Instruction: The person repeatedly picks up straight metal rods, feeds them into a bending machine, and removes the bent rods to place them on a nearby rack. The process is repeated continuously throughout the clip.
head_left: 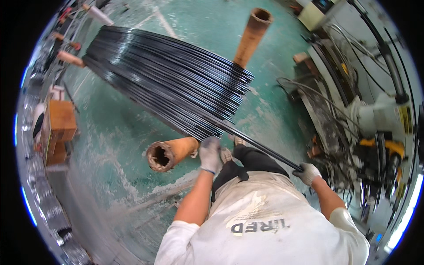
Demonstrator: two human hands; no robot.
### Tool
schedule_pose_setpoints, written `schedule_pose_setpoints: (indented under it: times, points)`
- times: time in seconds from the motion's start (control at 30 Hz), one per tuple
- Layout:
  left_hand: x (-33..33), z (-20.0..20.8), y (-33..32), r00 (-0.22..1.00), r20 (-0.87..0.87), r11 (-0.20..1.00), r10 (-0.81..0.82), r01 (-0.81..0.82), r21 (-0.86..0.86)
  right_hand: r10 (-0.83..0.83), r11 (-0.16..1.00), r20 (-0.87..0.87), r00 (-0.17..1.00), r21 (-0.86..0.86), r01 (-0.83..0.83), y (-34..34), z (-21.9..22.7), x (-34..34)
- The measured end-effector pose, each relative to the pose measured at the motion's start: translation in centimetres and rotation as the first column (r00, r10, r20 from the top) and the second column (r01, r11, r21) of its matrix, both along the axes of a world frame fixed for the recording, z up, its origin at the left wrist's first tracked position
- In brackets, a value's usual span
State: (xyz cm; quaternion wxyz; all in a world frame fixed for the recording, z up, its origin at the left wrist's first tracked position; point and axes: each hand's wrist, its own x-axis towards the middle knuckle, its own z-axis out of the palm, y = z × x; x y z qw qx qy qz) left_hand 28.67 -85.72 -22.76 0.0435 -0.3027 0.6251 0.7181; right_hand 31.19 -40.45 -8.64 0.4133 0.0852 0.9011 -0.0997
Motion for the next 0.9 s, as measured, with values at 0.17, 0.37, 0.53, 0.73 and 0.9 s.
schedule_pose_setpoints:
  times: [0.17, 0.37, 0.53, 0.73, 0.9]
  points:
    - [-5.5, -0.9, -3.2, 0.948, 0.237, 0.506, 0.211, -0.314, 0.803, -0.119, 0.95, -0.014, 0.993, 0.289, 0.118, 9.2, 5.5, 18.4]
    - [-6.4, 4.6, 2.3, 0.932, 0.283, 0.609, 0.225, -0.361, 0.706, -0.017, 0.935, -0.508, 0.861, 0.296, 0.194, 4.9, 5.1, 16.1]
    - [-5.3, 11.5, 5.7, 0.963, 0.211, 0.598, 0.17, -0.271, 0.754, -0.045, 0.952, -0.55, 0.834, 0.23, 0.203, 9.9, 1.5, 16.2]
    - [-7.6, 20.4, 5.8, 0.97, -0.219, 0.694, 0.103, 0.088, 0.714, -0.201, 0.84, -0.695, 0.691, 0.24, 0.486, 26.9, -3.2, 24.9]
    - [-6.8, 25.6, 18.2, 0.927, -0.375, 0.698, -0.015, 0.278, 0.66, -0.141, 0.214, -0.99, 0.008, -0.022, 0.977, 38.2, -12.6, 34.3]
